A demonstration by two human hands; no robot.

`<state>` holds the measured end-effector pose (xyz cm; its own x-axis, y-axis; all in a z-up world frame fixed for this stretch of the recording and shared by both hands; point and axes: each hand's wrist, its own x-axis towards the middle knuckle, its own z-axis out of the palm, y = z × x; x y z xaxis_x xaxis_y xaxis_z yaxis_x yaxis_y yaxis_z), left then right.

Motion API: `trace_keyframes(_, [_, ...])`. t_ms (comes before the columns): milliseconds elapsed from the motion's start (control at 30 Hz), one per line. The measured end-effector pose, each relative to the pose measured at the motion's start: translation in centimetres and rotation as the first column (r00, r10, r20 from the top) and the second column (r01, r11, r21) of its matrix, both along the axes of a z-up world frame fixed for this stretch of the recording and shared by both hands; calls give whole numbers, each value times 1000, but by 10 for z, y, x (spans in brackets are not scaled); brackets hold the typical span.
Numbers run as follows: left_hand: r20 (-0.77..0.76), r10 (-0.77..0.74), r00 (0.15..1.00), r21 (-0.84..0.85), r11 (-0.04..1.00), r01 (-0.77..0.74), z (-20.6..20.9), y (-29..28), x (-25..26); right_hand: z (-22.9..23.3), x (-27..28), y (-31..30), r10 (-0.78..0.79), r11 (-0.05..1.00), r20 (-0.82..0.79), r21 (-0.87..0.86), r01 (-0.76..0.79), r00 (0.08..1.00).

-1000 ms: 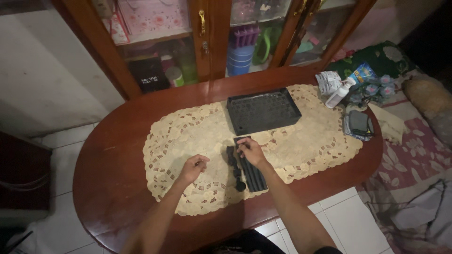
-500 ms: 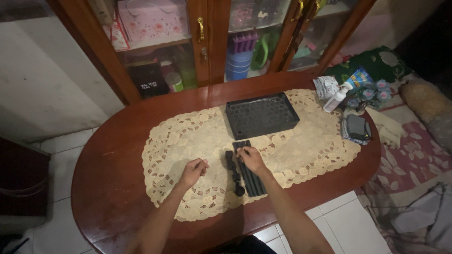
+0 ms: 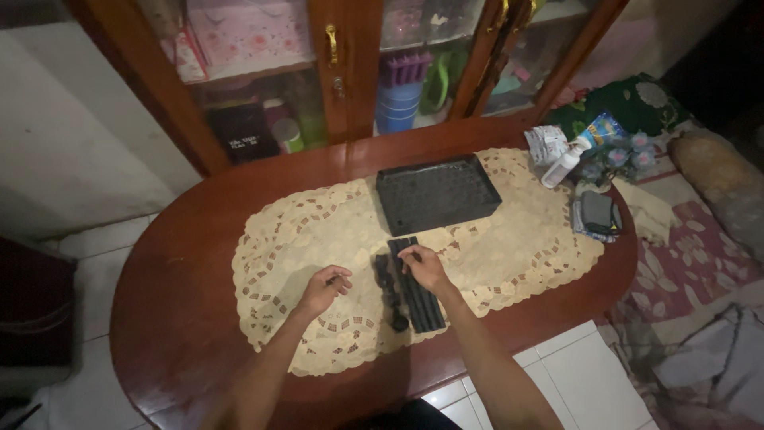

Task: The person assembles a black plastic tray by inserting small black feet into its corners. They pick up the tray, attach each foot one at a time, and place the tray on the table. The person repeats this process with a second tray.

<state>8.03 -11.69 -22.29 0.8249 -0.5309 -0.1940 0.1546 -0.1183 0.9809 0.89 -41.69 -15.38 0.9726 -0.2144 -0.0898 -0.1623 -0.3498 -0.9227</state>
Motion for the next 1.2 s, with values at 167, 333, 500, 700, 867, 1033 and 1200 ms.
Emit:
trace_keyframes(167, [65,-68,996,-94,993,74,-1,-19,15,-13,4,-30,-32,994,46,105,27,998])
trace_keyframes(333, [110,-49,993,-27,998,52,2,-45,33,-23,10,-69,-101,993,39,60,99,994])
trace_keyframes(500, [203,-77,976,9,997,77,11,-82,57,-22,24,-117,-158,987,123,15,158,980])
trace_keyframes(700, [380,-29,924,154,988,-32,16,-125,78,-13,47,-170,-265,922,332,-187,338,906])
trace_keyframes(867, [405,73,911,207,964,-169,17,-164,102,-6,75,-209,-294,828,422,-336,449,858])
trace_keyframes(1033, [455,104,884,281,926,-253,15,-197,126,-6,104,-238,-279,659,426,-567,494,861])
trace_keyframes(1200, [499,71,864,454,827,-331,11,-219,144,-12,129,-259,-356,612,357,-609,504,864])
